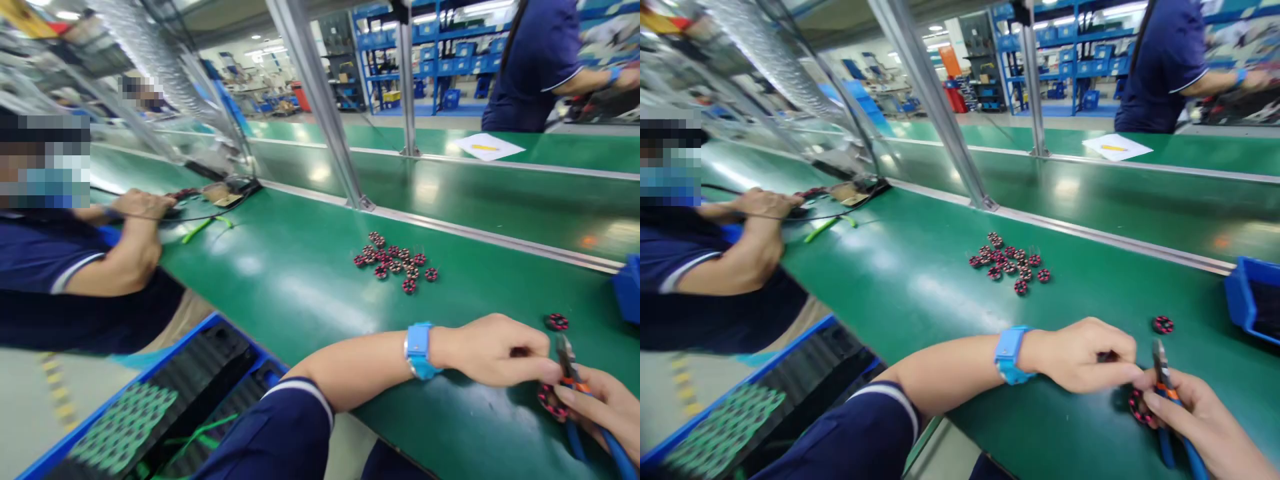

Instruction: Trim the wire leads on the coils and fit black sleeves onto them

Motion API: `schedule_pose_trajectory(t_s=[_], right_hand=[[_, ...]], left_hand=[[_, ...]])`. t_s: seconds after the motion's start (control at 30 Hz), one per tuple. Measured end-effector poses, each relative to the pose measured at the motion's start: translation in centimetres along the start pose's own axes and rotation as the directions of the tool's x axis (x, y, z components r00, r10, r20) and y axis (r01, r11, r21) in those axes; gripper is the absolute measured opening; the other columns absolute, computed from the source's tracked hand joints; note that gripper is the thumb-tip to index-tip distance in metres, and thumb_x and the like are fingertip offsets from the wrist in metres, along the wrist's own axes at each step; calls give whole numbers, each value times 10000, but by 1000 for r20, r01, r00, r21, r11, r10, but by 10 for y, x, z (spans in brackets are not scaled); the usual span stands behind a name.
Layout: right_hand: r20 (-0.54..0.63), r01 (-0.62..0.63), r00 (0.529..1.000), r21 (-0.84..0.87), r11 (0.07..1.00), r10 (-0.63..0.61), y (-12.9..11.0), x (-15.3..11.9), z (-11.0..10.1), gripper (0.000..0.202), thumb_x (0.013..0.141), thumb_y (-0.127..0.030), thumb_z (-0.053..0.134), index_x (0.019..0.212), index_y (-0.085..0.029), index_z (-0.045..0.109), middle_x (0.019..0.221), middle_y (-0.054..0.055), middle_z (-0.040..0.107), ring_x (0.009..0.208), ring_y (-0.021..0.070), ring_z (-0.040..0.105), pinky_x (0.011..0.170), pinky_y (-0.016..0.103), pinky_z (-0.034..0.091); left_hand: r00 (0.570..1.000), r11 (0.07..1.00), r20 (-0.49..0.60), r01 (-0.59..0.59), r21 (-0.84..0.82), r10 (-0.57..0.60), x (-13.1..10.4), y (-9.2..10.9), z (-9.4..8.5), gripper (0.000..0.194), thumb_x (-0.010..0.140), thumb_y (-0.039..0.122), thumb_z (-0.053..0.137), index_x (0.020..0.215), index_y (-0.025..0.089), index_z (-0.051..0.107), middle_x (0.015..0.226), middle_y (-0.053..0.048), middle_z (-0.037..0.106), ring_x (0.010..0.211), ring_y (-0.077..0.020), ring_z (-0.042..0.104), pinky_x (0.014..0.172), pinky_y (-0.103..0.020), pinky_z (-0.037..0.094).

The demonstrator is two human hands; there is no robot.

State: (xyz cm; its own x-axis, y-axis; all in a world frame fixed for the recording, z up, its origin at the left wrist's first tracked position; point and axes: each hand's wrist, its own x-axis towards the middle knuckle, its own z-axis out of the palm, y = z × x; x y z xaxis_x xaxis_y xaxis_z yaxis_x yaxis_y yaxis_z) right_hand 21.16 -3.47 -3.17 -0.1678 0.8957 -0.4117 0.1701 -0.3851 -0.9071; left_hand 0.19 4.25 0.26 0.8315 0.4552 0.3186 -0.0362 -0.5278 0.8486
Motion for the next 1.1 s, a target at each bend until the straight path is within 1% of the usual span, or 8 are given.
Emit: schedule_pose_trajectory(t_s=[0.1, 0.2, 0.33, 0.47, 0.6, 0.73, 0.97, 1.1], right_hand=[[77, 49, 995, 175, 983, -63, -22, -5, 15, 289, 710, -444, 743, 726, -163, 679, 627, 18, 605, 578, 137, 534, 578, 276, 444], [109, -6, 993, 376, 926, -37, -38, 2, 26, 371, 528, -432, 842, 641, -149, 631, 552, -23, 585, 500, 84, 485, 533, 238, 410], [-61, -16, 997, 498, 867, 53, -35, 29, 14, 483, 407, -433, 877, 706, -128, 650, 604, 6, 641, 509, 104, 561, 546, 279, 490], [-78, 25, 996, 614, 789, 30, -27, 35, 19, 496, 414, -401, 898, 752, -142, 644, 609, -14, 656, 526, 99, 594, 539, 246, 515], [-112, 70, 994, 644, 762, 3, -28, 20, 29, 473, 426, -370, 909, 740, -133, 646, 648, -4, 681, 572, 104, 627, 582, 245, 534], [-132, 62, 991, 640, 766, 30, -31, 11, 27, 415, 515, -350, 893, 778, -144, 645, 724, 12, 707, 622, 115, 654, 624, 262, 547], [-121, 25, 991, 608, 794, 61, -32, 4, 29, 405, 522, -312, 897, 791, -152, 639, 703, -6, 677, 618, 109, 630, 606, 259, 538], [-86, -19, 993, 540, 842, 78, -32, 2, 26, 422, 542, -401, 876, 790, -143, 652, 636, -18, 643, 586, 94, 604, 606, 251, 519]], left_hand=[[987, 998, -147, 70, -3, -70, -4, 12, -6, 346, 884, 313, 483, 579, 186, 381, 546, 47, 353, 524, -92, 326, 517, -229, 309], [955, 982, -254, 175, 75, -151, -8, 8, -9, 274, 753, 356, 648, 648, 181, 466, 598, 35, 443, 547, -102, 409, 518, -223, 354], [925, 961, -282, 274, 27, -256, -4, -18, -1, 536, 569, 382, 828, 1013, 196, 593, 774, -6, 617, 619, -143, 556, 562, -248, 481], [868, 920, -308, 346, -186, -389, -3, -18, 22, 593, 613, 367, 820, 1121, 202, 561, 931, -47, 671, 724, -178, 639, 612, -277, 548], [833, 852, -278, 364, -376, -478, 2, -9, 36, 424, 683, 309, 780, 1029, 150, 593, 989, -84, 679, 810, -193, 675, 673, -295, 596], [827, 817, -322, 253, -519, -461, 4, -11, 39, 337, 670, 246, 791, 953, 132, 650, 948, -65, 639, 808, -175, 661, 691, -293, 614], [820, 763, -325, 193, -617, -471, -1, -5, 42, 309, 656, 216, 808, 933, 132, 701, 969, -61, 624, 731, -120, 636, 664, -249, 600], [771, 650, -249, 264, -712, -586, -6, -2, 38, 313, 644, 202, 823, 913, 118, 686, 816, -39, 673, 652, -100, 626, 543, -184, 554]])
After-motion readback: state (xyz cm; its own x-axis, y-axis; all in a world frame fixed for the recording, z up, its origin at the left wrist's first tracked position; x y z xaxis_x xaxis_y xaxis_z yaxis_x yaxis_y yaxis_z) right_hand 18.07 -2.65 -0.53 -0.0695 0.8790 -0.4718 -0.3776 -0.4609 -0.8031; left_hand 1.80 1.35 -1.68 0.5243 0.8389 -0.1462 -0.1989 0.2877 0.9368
